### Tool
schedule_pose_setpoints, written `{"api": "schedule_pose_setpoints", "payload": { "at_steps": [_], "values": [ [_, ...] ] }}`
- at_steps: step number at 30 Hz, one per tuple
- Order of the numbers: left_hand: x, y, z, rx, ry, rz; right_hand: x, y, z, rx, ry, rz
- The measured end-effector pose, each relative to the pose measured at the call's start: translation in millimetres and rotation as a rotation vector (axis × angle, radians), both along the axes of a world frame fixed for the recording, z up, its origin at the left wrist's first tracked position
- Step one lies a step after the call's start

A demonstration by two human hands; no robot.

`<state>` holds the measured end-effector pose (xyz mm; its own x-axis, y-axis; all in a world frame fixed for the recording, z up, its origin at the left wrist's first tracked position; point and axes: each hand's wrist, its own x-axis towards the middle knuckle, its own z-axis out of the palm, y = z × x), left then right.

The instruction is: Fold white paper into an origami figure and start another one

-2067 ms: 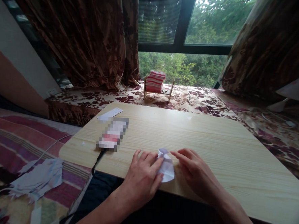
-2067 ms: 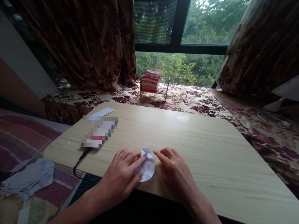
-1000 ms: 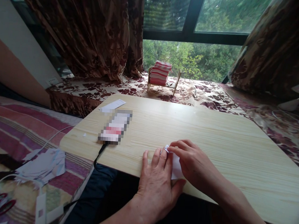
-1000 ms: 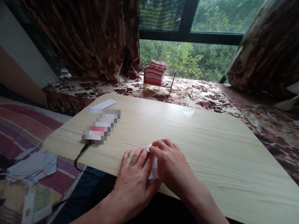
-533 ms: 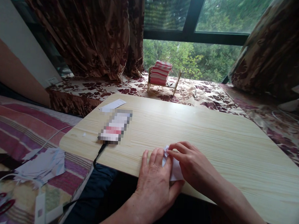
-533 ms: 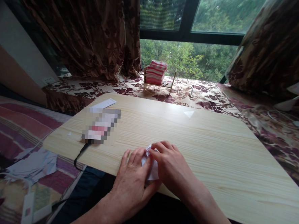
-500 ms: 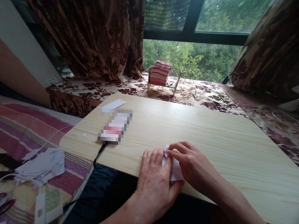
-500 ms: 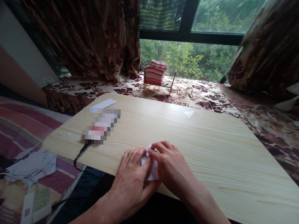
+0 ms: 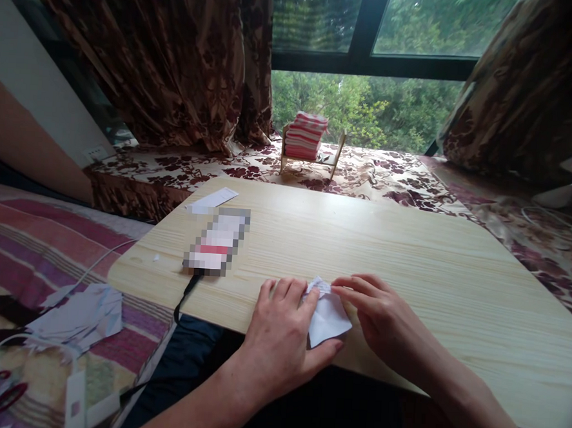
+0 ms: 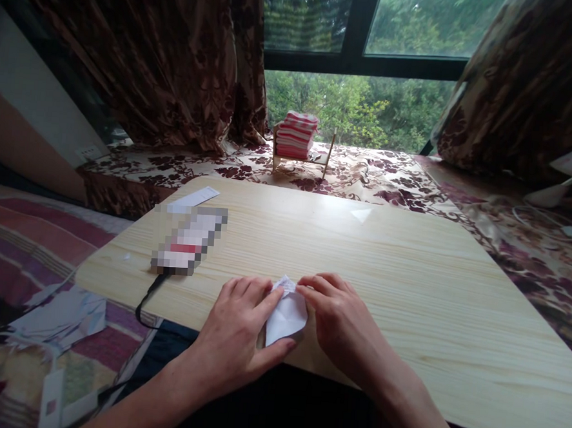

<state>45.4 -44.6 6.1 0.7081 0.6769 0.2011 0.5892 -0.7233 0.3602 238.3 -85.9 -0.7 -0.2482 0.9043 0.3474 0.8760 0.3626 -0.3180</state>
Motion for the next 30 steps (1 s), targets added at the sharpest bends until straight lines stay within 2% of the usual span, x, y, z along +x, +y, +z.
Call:
{"api": "schedule_pose_setpoints", "payload": {
  "at_steps": [9, 13, 15, 17, 23, 28, 30],
  "values": [
    [-3.2, 0.0, -0.3, -0.013, 0.002, -0.004, -7.3, 0.1, -1.5, -0.024, -0.104, -0.045],
    [-11.2, 6.6, 7.0, -0.096, -0.108, -0.058, -3.7, -1.2, 2.5, -0.007, -0.016, -0.063],
    [-13.5, 12.7, 10.3, -0.127, -0.188, -0.032, -0.9, -0.5, 4.9, 0.012, 0.036, -0.097],
    [-12.3, 19.4, 11.1, -0.091, -0.225, 0.018, 0.4, 2.1, 6.2, 0.023, 0.05, -0.147],
    [4.5, 29.6, 2.4, 0.055, -0.073, -0.01, -7.1, 12.8, 4.7, -0.083, 0.038, -0.266],
    [11.8, 27.7, 0.0, 0.052, -0.055, 0.056, -6.1, 9.9, 5.8, -0.118, 0.157, -0.196],
    [13.0, 28.3, 0.0, 0.051, -0.048, 0.064, 0.0, 8.1, 6.5, -0.087, 0.175, -0.221]
  ]
}}
